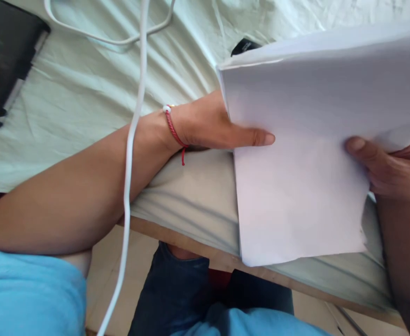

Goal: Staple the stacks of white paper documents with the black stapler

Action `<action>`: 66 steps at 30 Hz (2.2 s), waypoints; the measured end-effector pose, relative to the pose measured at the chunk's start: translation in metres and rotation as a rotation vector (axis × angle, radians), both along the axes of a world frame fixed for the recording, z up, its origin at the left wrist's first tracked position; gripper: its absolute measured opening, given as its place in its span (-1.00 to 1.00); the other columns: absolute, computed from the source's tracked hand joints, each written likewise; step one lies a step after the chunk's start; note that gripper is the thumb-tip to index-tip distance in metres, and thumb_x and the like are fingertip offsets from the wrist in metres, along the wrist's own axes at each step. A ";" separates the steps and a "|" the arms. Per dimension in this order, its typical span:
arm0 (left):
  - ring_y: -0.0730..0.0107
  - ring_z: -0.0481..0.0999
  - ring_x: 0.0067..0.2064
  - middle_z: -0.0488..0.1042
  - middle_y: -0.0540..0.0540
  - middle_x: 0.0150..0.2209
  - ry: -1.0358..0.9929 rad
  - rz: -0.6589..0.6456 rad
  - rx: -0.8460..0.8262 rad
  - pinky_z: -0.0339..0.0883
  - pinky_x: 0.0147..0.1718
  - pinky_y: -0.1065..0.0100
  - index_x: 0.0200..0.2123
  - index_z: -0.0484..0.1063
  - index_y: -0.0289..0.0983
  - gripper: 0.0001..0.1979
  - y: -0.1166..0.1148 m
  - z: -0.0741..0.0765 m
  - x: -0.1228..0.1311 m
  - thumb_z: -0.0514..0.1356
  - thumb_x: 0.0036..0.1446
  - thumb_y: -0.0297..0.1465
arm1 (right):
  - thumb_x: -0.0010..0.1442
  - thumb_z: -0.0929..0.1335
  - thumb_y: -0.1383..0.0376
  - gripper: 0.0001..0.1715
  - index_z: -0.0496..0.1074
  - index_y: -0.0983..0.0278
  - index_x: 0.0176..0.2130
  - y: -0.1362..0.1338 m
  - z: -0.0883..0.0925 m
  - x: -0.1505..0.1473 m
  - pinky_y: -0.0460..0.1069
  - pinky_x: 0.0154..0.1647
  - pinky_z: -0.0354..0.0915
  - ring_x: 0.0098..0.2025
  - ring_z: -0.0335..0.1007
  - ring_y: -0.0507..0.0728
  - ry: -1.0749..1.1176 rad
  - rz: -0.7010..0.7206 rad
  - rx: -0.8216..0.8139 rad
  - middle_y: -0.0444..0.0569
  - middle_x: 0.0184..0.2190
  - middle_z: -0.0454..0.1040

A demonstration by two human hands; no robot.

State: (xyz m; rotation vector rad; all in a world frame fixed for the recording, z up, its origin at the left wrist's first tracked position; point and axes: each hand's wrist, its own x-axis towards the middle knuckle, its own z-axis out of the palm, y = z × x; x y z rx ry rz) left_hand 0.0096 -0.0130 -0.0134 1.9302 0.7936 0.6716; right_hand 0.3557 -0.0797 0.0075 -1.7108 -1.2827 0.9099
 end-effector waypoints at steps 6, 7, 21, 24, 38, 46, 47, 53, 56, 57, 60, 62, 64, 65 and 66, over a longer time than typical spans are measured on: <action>0.20 0.66 -0.15 0.71 -0.17 -0.15 -0.124 -0.129 -0.185 0.57 -0.18 0.18 -0.04 0.56 -0.24 -0.64 0.007 0.006 0.001 0.50 0.23 -0.18 | -0.48 0.80 -0.04 -0.30 0.72 0.21 -0.36 0.001 0.025 0.008 0.02 -0.68 0.46 -0.53 0.56 0.24 -0.161 -0.093 -0.504 0.04 -0.37 0.70; 0.23 0.63 -0.20 0.70 -0.15 -0.18 -0.121 -0.111 -0.197 0.54 -0.22 0.18 0.02 0.55 -0.23 -0.60 0.007 0.006 0.001 0.49 0.23 -0.18 | -0.55 0.80 -0.08 -0.27 0.70 0.24 -0.43 0.004 0.026 0.014 0.05 -0.76 0.40 -0.59 0.52 0.29 -0.176 -0.071 -0.595 0.09 -0.44 0.66; 0.24 0.60 -0.23 0.61 -0.08 -0.33 0.112 -0.119 0.170 0.46 -0.15 0.20 -0.24 0.64 -0.21 -0.59 0.013 0.004 0.004 0.10 0.52 -0.15 | -0.05 0.72 -0.11 -0.47 0.69 0.22 -0.36 -0.009 0.053 -0.023 -0.08 -0.71 0.43 -0.60 0.54 0.20 -0.127 -0.072 -0.506 0.03 -0.46 0.66; 0.34 0.39 -0.38 0.45 -0.03 -0.48 0.116 -0.095 0.136 0.34 -0.28 0.20 -0.41 0.55 -0.19 -0.56 0.015 0.005 0.004 0.19 0.45 -0.06 | -0.06 0.73 -0.08 -0.48 0.66 0.24 -0.37 -0.011 0.049 -0.026 -0.09 -0.72 0.39 -0.62 0.50 0.16 -0.100 -0.159 -0.468 0.00 -0.48 0.63; 0.23 0.58 -0.31 0.59 -0.11 -0.43 0.012 -0.210 -0.123 0.41 -0.35 0.15 -0.34 0.63 -0.23 -0.68 0.015 0.009 -0.002 0.42 0.28 -0.10 | -0.25 0.75 -0.25 -0.25 0.61 0.29 -0.46 -0.012 0.038 -0.014 -0.10 -0.75 0.33 -0.62 0.47 0.15 -0.163 -0.117 -0.474 0.06 -0.53 0.60; 0.36 0.43 -0.39 0.50 0.00 -0.49 -0.070 -0.226 -0.158 0.34 -0.39 0.21 0.00 0.64 -0.19 -0.57 0.016 0.000 -0.003 0.52 0.21 -0.06 | -0.19 0.75 -0.17 -0.33 0.60 0.28 -0.46 -0.013 0.035 -0.012 -0.09 -0.75 0.31 -0.61 0.43 0.11 -0.133 -0.105 -0.413 0.03 -0.53 0.58; 0.39 0.40 -0.41 0.45 0.04 -0.51 -0.084 -0.214 -0.177 0.32 -0.40 0.23 0.09 0.61 -0.18 -0.51 0.015 0.001 -0.003 0.53 0.20 -0.08 | -0.17 0.75 -0.15 -0.35 0.59 0.28 -0.47 -0.013 0.034 -0.012 -0.09 -0.74 0.31 -0.61 0.43 0.10 -0.124 -0.110 -0.405 0.02 -0.53 0.58; 0.36 0.53 -0.22 0.57 0.00 -0.31 -0.094 -0.249 -0.239 0.42 -0.21 0.30 0.46 0.35 -0.29 -0.11 0.010 0.014 -0.004 0.52 0.21 -0.05 | -0.18 0.77 -0.11 -0.36 0.58 0.28 -0.46 -0.008 0.028 -0.008 -0.10 -0.68 0.33 -0.56 0.43 0.05 -0.080 -0.190 -0.316 0.00 -0.47 0.60; 0.31 0.57 -0.09 0.61 -0.06 -0.18 -0.118 -0.300 -0.273 0.45 -0.05 0.27 0.58 0.20 -0.41 0.10 0.009 0.018 -0.005 0.56 0.17 -0.06 | -0.21 0.78 -0.08 -0.37 0.58 0.28 -0.46 -0.006 0.024 -0.004 -0.10 -0.68 0.28 -0.57 0.38 0.03 -0.075 -0.208 -0.277 -0.02 -0.49 0.58; 0.28 0.58 -0.05 0.63 -0.10 -0.12 -0.121 -0.307 -0.288 0.46 -0.02 0.28 0.60 0.17 -0.41 0.12 0.009 0.018 -0.006 0.56 0.16 -0.08 | -0.22 0.78 -0.08 -0.37 0.59 0.27 -0.46 -0.005 0.022 -0.002 -0.10 -0.68 0.26 -0.57 0.37 0.03 -0.061 -0.211 -0.279 -0.02 -0.49 0.58; 0.23 0.63 0.06 0.60 -0.24 0.24 -0.117 -0.347 -0.302 0.50 -0.03 0.40 0.59 0.24 -0.32 0.02 0.010 0.019 -0.009 0.57 0.18 -0.25 | -0.38 0.80 -0.07 -0.31 0.58 0.27 -0.46 -0.005 0.016 0.003 -0.07 -0.70 0.28 -0.59 0.37 0.05 -0.015 -0.239 -0.295 -0.01 -0.49 0.59; 0.23 0.67 0.07 0.55 -0.25 0.35 -0.101 -0.404 -0.312 0.54 -0.03 0.43 0.57 0.29 -0.29 -0.08 0.012 0.019 -0.012 0.52 0.21 -0.41 | -0.45 0.81 -0.08 -0.27 0.57 0.28 -0.47 -0.005 0.014 0.006 -0.07 -0.70 0.29 -0.59 0.38 0.06 -0.020 -0.246 -0.299 0.00 -0.49 0.58; 0.19 0.70 0.08 0.62 -0.24 0.30 -0.074 -0.444 -0.339 0.57 0.02 0.40 0.56 0.29 -0.28 -0.11 0.014 0.019 -0.013 0.49 0.23 -0.49 | -0.39 0.80 -0.11 -0.27 0.56 0.28 -0.46 -0.007 0.014 0.006 -0.09 -0.70 0.30 -0.59 0.38 0.03 -0.032 -0.221 -0.305 -0.01 -0.49 0.58; 0.16 0.70 0.10 0.65 -0.22 0.25 -0.061 -0.450 -0.354 0.58 0.05 0.37 0.55 0.32 -0.28 -0.13 0.015 0.018 -0.013 0.50 0.22 -0.47 | -0.35 0.79 -0.12 -0.27 0.56 0.28 -0.46 -0.008 0.015 0.006 -0.11 -0.69 0.30 -0.58 0.38 0.02 -0.038 -0.206 -0.311 -0.02 -0.49 0.58; 0.14 0.70 0.12 0.68 -0.18 0.21 -0.054 -0.447 -0.364 0.59 0.08 0.34 0.51 0.37 -0.28 -0.15 0.015 0.018 -0.012 0.53 0.21 -0.41 | -0.31 0.79 -0.13 -0.28 0.56 0.29 -0.45 -0.009 0.015 0.005 -0.12 -0.68 0.32 -0.58 0.39 0.01 -0.042 -0.194 -0.313 -0.03 -0.48 0.58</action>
